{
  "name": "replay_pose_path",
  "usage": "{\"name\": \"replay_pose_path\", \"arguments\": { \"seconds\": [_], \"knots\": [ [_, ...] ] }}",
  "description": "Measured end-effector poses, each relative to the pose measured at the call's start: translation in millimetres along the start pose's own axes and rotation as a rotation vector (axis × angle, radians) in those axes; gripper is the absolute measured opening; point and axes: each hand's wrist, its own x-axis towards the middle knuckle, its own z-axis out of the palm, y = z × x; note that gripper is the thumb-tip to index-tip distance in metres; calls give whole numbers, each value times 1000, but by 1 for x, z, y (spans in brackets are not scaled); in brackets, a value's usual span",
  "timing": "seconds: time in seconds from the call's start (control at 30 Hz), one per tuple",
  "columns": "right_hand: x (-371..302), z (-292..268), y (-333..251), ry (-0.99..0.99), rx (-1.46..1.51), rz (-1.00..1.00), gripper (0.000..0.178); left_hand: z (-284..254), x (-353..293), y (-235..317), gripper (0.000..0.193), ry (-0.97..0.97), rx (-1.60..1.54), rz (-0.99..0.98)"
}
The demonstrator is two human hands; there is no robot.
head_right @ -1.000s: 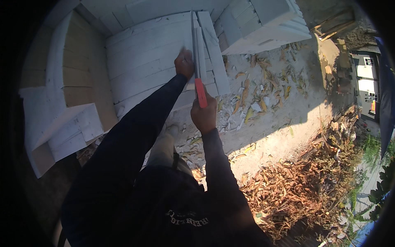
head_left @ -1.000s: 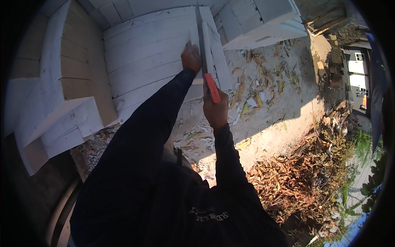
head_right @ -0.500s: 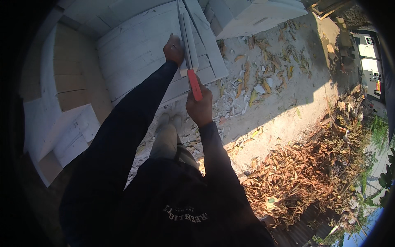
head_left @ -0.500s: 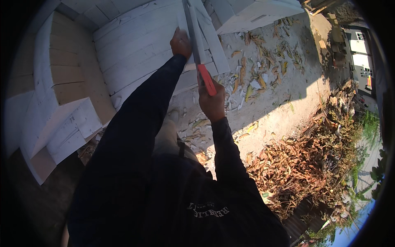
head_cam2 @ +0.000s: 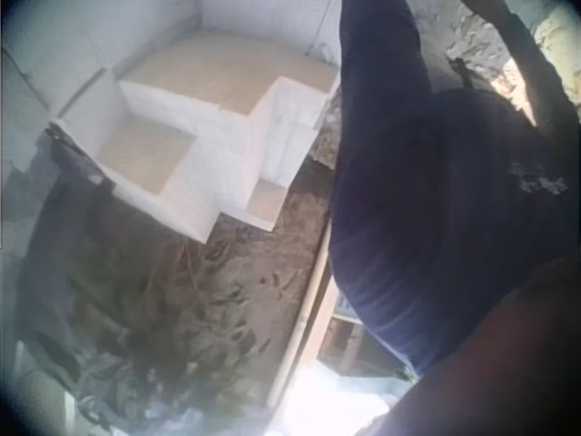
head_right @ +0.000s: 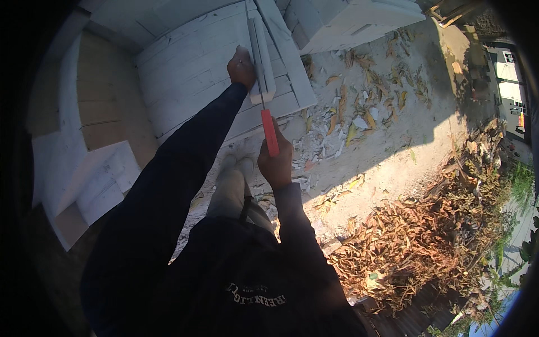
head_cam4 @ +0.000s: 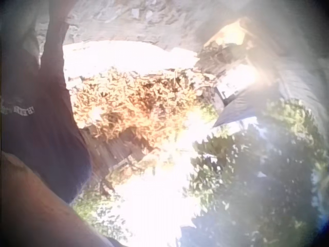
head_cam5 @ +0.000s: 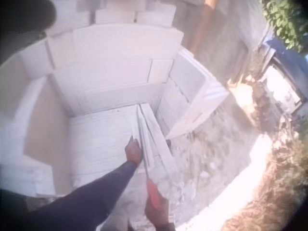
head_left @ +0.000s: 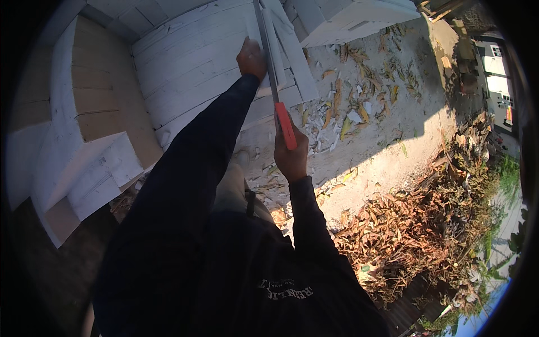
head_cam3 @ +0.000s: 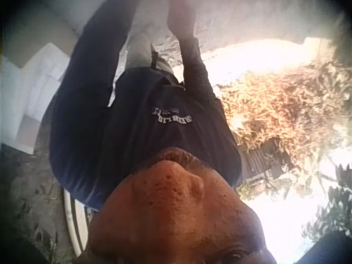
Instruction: The person uses a hand saw to cut a white wooden plank resting on a stack of similar planks. After completing the cut, the person separates the pieces and stacks the cut plank with others nearby.
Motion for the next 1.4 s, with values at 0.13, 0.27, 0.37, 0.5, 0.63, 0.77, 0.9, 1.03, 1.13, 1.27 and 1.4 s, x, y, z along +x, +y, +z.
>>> {"name": "replay_pose_path", "arguments": {
  "seconds": [0.13,0.27,0.37,0.5,0.63,0.77,0.9,1.03,1.13,1.27,1.4],
  "knots": [
    [-114,-16,18,5,-132,52,52,2,-4,2,50,23,-53,-26],
    [-102,-21,0,42,-199,-110,49,-1,-6,2,50,12,-118,18],
    [-9,-18,-9,-72,-75,41,47,4,0,1,49,10,-96,-12],
    [-46,-5,5,10,17,90,48,1,-13,-5,50,-4,-51,36],
    [-113,-8,14,58,-33,15,51,-6,-1,16,51,-60,-72,-8],
    [-46,-2,5,-34,-36,169,49,-5,-3,15,51,-58,-107,-27],
    [-34,-1,-7,-43,25,253,43,-2,2,2,50,-50,-27,-19],
    [-114,4,1,168,-114,-127,52,3,-1,9,50,-15,-65,-24],
    [-109,-2,-2,129,-101,-69,53,1,1,4,49,-19,-77,-33],
    [-13,-4,-5,-6,0,73,50,-8,2,29,48,-149,-137,-86],
    [-31,12,-14,63,-23,73,49,3,2,7,46,-26,-96,8]
  ]
}}
